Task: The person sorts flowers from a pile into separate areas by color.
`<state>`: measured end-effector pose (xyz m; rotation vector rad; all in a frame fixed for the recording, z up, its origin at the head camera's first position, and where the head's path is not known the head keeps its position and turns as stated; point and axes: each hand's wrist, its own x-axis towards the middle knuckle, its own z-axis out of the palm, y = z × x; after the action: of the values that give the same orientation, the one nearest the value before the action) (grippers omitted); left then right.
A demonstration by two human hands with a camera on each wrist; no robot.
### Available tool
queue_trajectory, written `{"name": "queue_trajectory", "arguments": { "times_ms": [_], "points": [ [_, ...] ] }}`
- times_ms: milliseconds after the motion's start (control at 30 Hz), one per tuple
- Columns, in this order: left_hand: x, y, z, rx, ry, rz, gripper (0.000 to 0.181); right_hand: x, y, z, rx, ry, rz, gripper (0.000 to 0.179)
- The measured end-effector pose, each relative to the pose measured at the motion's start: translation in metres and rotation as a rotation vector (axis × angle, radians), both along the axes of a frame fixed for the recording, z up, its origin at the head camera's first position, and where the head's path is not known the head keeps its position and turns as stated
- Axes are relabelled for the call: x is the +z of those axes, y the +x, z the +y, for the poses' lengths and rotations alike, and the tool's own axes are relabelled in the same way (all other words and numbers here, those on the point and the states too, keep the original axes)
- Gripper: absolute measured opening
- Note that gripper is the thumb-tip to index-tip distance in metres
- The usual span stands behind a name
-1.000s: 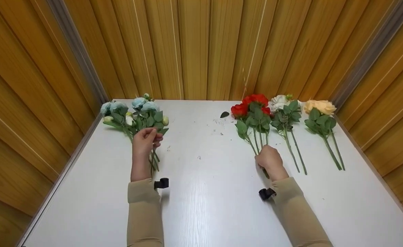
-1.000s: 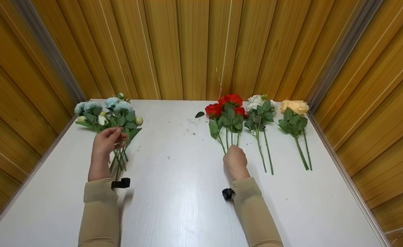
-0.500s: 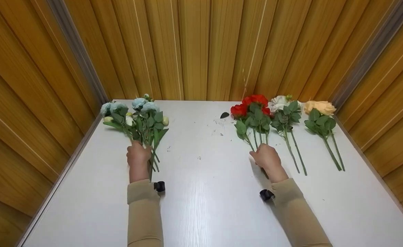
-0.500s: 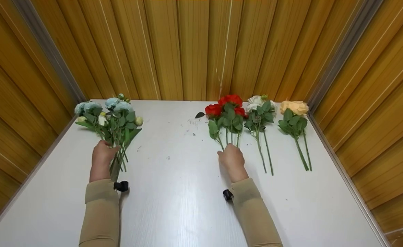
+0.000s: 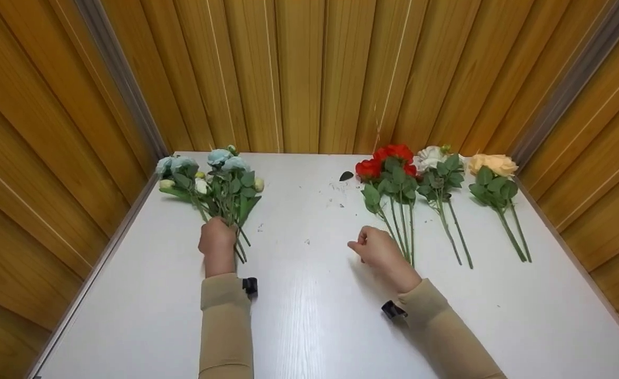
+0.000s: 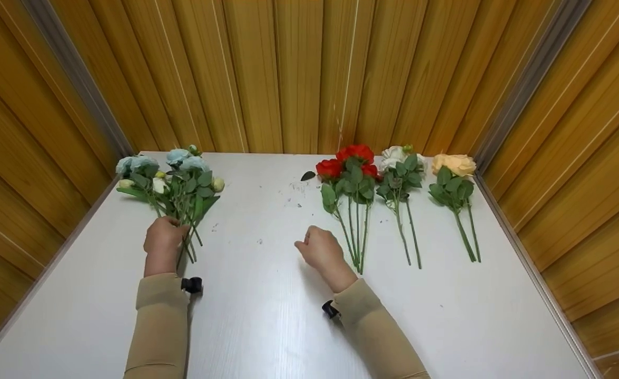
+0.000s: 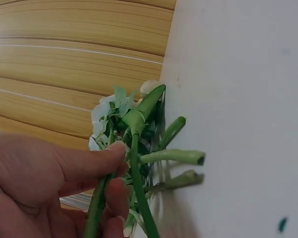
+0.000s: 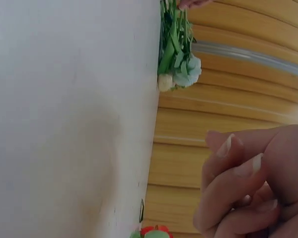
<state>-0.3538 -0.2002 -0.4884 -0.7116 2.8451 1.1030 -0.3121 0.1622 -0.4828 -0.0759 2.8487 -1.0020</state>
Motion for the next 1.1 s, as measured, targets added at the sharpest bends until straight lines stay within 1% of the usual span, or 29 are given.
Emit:
{"name": "queue_trajectory", "arguments": {
  "times_ms": [67, 167, 200, 300, 433, 533, 600, 667, 733, 800, 900, 967, 1033, 1100],
  "points": [
    [0.005, 0.001, 0.002, 0.004, 0.002, 0.017, 0.025, -0.002, 0.001, -0.012, 0.027, -0.015, -0.013, 0.029],
    [0.010, 0.002, 0.005, -0.002, 0.029, 0.056, 0.025, -0.002, -0.001, -0.031, 0.078, -0.045, -0.025, 0.029],
    [0.011, 0.003, 0.005, -0.006, 0.046, 0.068, 0.024, -0.002, -0.002, -0.037, 0.094, -0.059, -0.028, 0.029],
    [0.014, 0.005, 0.007, -0.018, 0.144, 0.103, 0.024, -0.002, -0.006, -0.055, 0.142, -0.096, -0.029, 0.028],
    [0.016, 0.008, 0.006, 0.020, 0.361, 0.184, 0.027, -0.004, -0.012, -0.078, 0.203, -0.131, -0.035, 0.027],
    [0.019, 0.006, 0.008, 0.035, 0.514, 0.245, 0.028, -0.007, -0.016, -0.094, 0.264, -0.178, -0.043, 0.024],
    [0.023, 0.004, 0.013, 0.020, 0.600, 0.271, 0.027, -0.008, -0.019, -0.104, 0.294, -0.228, -0.046, 0.021],
    [0.029, 0.002, 0.021, -0.013, 0.684, 0.280, 0.027, -0.008, -0.021, -0.114, 0.305, -0.293, -0.043, 0.022],
    [0.034, 0.001, 0.033, -0.049, 0.758, 0.288, 0.024, -0.008, -0.022, -0.123, 0.298, -0.361, -0.027, 0.026],
    [0.037, 0.001, 0.048, -0.092, 0.804, 0.295, 0.020, -0.007, -0.023, -0.129, 0.290, -0.432, -0.005, 0.029],
    [0.037, 0.001, 0.072, -0.156, 0.850, 0.332, 0.014, -0.007, -0.022, -0.134, 0.270, -0.523, 0.033, 0.027],
    [0.034, 0.001, 0.086, -0.191, 0.848, 0.359, 0.009, -0.007, -0.022, -0.133, 0.237, -0.541, 0.068, 0.021],
    [0.031, 0.001, 0.098, -0.224, 0.808, 0.382, 0.007, -0.008, -0.021, -0.130, 0.191, -0.534, 0.104, 0.014],
    [0.027, 0.001, 0.107, -0.260, 0.728, 0.395, 0.007, -0.007, -0.021, -0.125, 0.147, -0.506, 0.134, 0.009]
  ]
}}
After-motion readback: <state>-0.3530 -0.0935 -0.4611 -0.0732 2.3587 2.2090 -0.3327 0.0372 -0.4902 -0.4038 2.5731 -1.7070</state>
